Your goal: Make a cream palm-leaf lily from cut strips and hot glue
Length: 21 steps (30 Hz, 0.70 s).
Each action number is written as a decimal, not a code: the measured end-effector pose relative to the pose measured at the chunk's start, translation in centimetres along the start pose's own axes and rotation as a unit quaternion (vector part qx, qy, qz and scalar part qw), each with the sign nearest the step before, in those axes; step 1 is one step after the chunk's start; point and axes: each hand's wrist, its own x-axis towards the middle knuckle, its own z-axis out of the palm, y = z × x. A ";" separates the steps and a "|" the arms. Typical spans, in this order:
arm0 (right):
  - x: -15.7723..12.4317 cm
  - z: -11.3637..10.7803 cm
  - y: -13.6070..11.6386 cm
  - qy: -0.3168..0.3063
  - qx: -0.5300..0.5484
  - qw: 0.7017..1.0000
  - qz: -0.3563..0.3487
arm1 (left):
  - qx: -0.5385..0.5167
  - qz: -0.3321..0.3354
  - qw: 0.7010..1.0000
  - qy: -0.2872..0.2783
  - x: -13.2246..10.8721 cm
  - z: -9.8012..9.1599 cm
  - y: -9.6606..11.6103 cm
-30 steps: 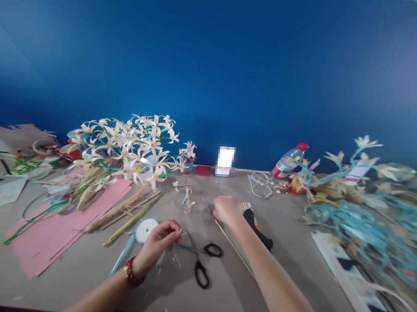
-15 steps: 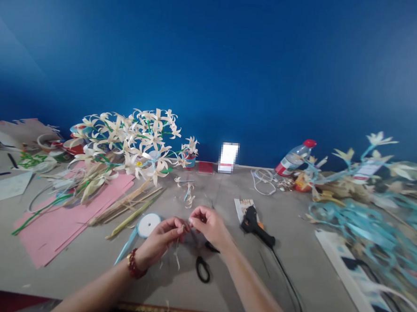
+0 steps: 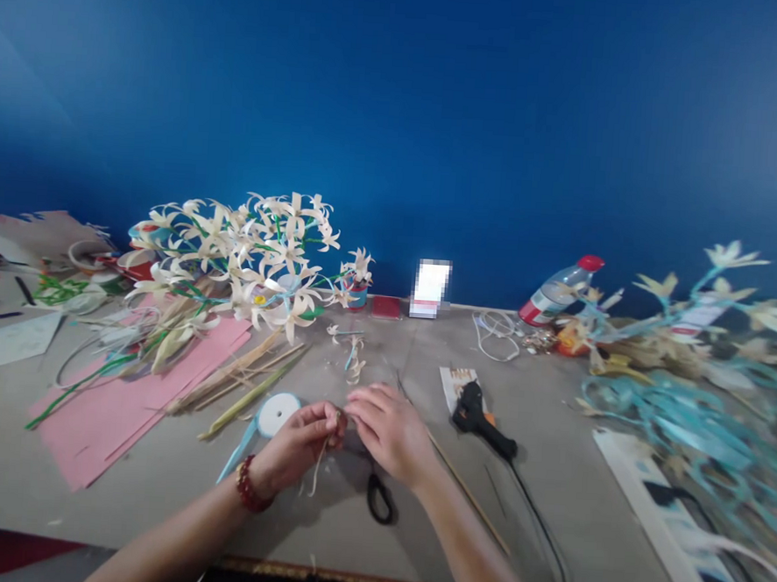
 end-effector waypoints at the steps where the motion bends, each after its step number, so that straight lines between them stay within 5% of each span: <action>1: 0.0 -0.1 0.0 -0.009 -0.005 1.000 -0.013 | -0.008 -0.004 1.000 -0.002 0.0 -0.1 0.0; 7: -0.4 0.0 0.0 -0.028 -0.040 0.998 -0.031 | -0.052 -0.019 0.998 -0.016 0.1 -0.4 -0.3; 21: -2.6 1.8 -1.7 0.036 0.098 0.988 0.117 | -0.004 0.039 0.999 0.037 0.3 -0.3 -0.1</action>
